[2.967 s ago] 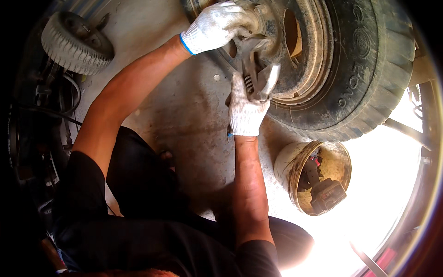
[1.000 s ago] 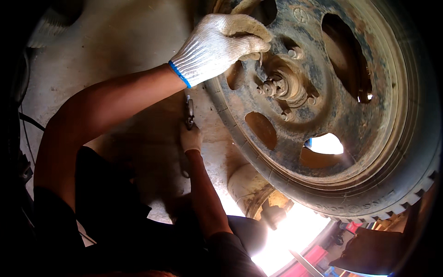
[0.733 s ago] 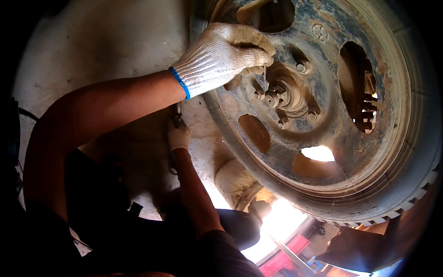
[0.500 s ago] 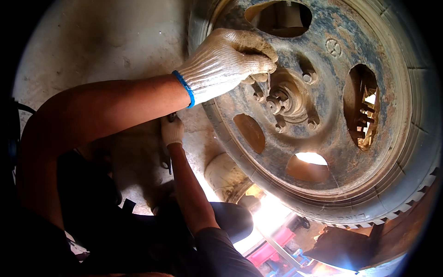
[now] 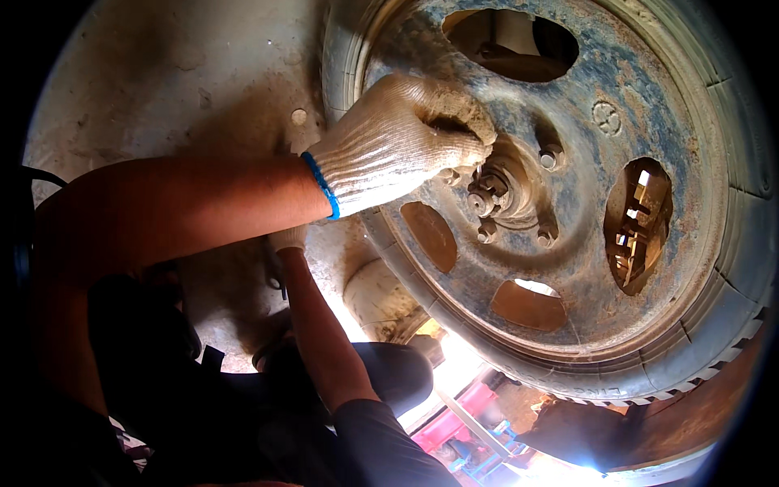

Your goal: The person retrieves an adjustable wrench, approaches a vehicle wheel, removes the hub cap by hand, and unfastens the central nut using the adjustable wrench and by hand.

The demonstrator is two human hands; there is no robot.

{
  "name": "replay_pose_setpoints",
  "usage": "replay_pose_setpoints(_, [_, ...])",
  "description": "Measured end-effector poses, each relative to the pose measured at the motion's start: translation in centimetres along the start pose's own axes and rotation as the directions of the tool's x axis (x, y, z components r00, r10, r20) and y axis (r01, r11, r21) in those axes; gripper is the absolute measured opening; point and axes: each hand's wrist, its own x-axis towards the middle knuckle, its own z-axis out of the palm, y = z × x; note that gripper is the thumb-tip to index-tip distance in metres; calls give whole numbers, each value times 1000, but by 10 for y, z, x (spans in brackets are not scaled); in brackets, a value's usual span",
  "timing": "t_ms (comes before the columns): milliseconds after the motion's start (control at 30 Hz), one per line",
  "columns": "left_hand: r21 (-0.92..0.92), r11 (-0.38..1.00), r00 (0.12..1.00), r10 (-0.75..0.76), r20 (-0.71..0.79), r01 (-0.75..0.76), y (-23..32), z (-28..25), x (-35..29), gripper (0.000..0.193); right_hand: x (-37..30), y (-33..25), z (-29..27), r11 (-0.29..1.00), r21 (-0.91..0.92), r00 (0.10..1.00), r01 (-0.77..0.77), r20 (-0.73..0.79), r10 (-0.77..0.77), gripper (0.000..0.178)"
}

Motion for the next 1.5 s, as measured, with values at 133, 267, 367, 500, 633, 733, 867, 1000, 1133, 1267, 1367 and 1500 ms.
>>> replay_pose_setpoints(133, [12, 999, 999, 39, -22, -39, -5, 0, 1, 12, -6, 0, -6, 1000, -1, 1000, -9, 7, 9, 66])
replay_pose_setpoints(267, [13, 1000, 1000, 27, -15, -27, -6, -1, 2, 11, -8, -1, -8, 1000, 0, 1000, -13, 14, 13, 66])
replay_pose_setpoints(367, [57, 998, 999, 39, -15, -38, -3, -1, 2, 10, -11, -2, -7, 1000, 0, 1000, -15, 21, 15, 67])
replay_pose_setpoints(500, [75, 993, 995, -97, 17, 96, 10, -4, -6, 9, -18, -4, -8, 1000, -2, 999, -26, 41, 26, 67])
replay_pose_setpoints(633, [98, 995, 1000, 10, 9, -11, 6, -1, -10, 11, -22, -5, -11, 999, -7, 998, -35, 59, 35, 67])
replay_pose_setpoints(733, [20, 997, 998, -68, -12, 69, 3, -3, -9, 13, -23, -5, -12, 999, -16, 997, -37, 67, 38, 67])
replay_pose_setpoints(867, [-15, 996, 996, -87, 3, 87, -1, -9, -7, 14, -23, -7, -7, 999, -12, 996, -42, 73, 43, 67])
replay_pose_setpoints(1000, [52, 998, 999, -27, 44, 25, 9, -9, -3, 15, -25, -6, -10, 998, -21, 996, -52, 75, 54, 67])
replay_pose_setpoints(1133, [90, 989, 993, -117, 25, 115, 9, -20, -11, 12, -28, -19, -1, 999, -2, 994, -35, 100, 35, 67])
replay_pose_setpoints(1267, [-69, 972, 975, -223, 18, 224, 3, -15, -9, 19, -31, -7, -8, 998, -22, 993, -53, 102, 55, 67])
replay_pose_setpoints(1367, [-108, 972, 978, -207, 17, 207, 4, -12, -7, 20, -36, -7, -9, 998, -20, 992, -55, 111, 57, 67])
replay_pose_setpoints(1500, [-163, 964, 977, -212, -1, 209, 8, -12, -4, 7, -41, -6, -8, 998, -18, 990, -63, 126, 65, 67])
